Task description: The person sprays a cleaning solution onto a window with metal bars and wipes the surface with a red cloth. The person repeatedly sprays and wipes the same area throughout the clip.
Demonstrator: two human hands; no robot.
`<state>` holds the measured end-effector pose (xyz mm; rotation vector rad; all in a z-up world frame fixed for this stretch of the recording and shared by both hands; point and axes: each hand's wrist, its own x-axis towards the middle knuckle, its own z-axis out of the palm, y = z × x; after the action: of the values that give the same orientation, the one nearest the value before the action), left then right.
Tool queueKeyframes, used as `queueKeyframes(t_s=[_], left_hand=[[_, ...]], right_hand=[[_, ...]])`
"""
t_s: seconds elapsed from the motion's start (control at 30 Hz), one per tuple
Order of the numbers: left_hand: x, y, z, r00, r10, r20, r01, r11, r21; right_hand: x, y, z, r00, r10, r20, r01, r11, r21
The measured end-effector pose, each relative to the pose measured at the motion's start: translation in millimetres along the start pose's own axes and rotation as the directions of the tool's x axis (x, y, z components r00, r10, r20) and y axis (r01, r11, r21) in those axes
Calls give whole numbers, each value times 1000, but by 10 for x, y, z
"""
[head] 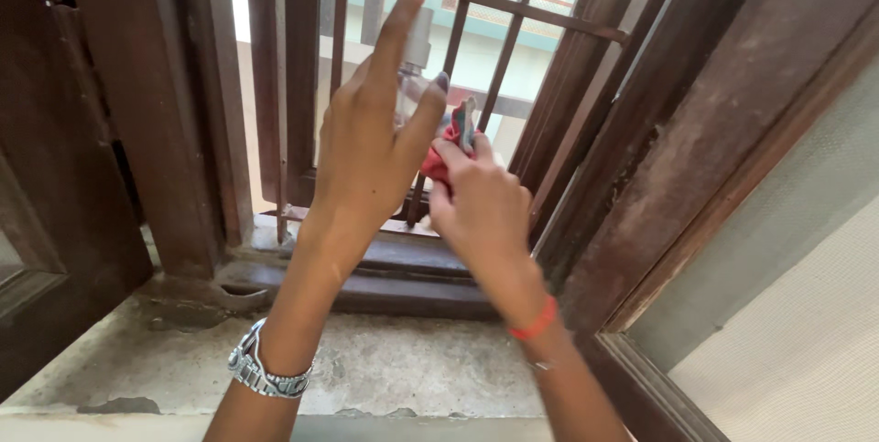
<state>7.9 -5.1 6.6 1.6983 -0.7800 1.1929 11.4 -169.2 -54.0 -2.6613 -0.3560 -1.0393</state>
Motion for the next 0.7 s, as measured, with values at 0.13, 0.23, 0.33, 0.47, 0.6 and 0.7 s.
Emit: queueKeyframes(t_s=[0.13,0.23,0.33,0.47,0.6,0.7], left_hand=[[-25,-20,-104,999,-34,-13,35,999,27],[-51,-10,-175,969,214,-126,-208,976,62],[-28,-7,-242,971,206,-119,-198,977,72],[35,20,-285,992,-124,-36,121,991,-57],[70,82,-289,926,-375,47,377,924,-67],[34,77,-303,994,32,-102,-45,992,-119]], right_hand=[[47,-119,566,974,147,170,-137,988,-67],[-1,-12,559,930,68,360,-70,998,-7],[-8,74,236,845,-79,529,-18,984,177],[29,-80,13,991,-43,128,37,998,49],[95,-455,380,1000,15,-14,-17,989,-149],[17,-623,659,989,-134,-62,115,963,-243]])
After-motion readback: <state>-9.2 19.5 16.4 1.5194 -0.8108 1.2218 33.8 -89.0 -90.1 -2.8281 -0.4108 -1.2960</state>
